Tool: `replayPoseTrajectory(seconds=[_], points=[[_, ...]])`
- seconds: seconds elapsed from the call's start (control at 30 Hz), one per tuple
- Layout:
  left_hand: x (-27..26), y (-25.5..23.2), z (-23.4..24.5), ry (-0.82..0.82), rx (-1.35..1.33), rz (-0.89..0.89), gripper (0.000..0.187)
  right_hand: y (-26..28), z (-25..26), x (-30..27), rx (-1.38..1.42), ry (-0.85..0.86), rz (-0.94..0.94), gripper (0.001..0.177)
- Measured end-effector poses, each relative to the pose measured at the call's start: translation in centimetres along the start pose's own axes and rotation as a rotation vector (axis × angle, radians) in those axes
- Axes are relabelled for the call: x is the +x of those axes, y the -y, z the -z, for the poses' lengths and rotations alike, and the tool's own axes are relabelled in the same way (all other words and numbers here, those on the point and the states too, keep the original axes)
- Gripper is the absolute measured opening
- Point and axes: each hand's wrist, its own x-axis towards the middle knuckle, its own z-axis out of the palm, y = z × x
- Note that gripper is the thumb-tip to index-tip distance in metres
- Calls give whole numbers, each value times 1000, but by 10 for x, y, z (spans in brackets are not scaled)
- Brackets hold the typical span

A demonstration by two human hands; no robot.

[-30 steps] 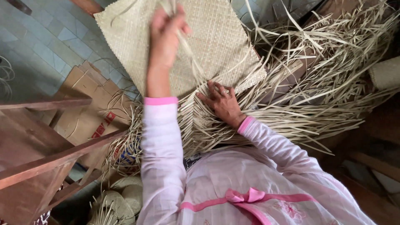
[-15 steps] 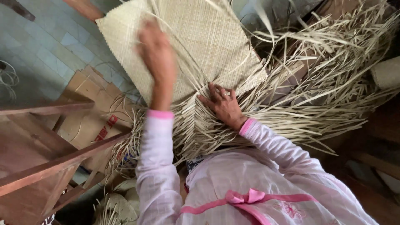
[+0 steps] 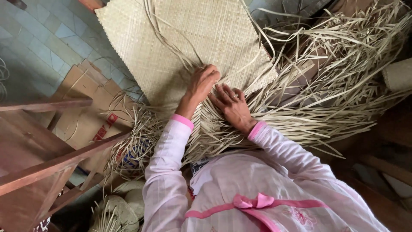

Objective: A person is weaving thin, flexible strips of plant fiber into a mat or basket structure.

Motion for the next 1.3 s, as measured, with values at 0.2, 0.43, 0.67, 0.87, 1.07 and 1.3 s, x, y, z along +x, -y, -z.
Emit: replayPoseTrajectory(seconds=[0.2, 0.43, 0.67, 0.87, 1.07, 1.3], points=[[4, 0, -6, -39, 290, -111, 6, 3, 7, 5, -59, -101, 40, 31], [7, 1, -14, 4, 348, -73, 7, 1, 3, 7, -67, -141, 50, 26], [13, -6, -6, 75, 341, 5, 4, 3, 13, 8, -26, -29, 23, 32], [18, -8, -5, 172, 341, 54, 6, 1, 25, 13, 60, 116, -1, 37], [17, -4, -8, 190, 349, -12, 5, -10, 13, 12, 44, 164, 35, 44], [31, 32, 7, 388, 641, -38, 23, -11, 31, 24, 18, 414, 89, 65]])
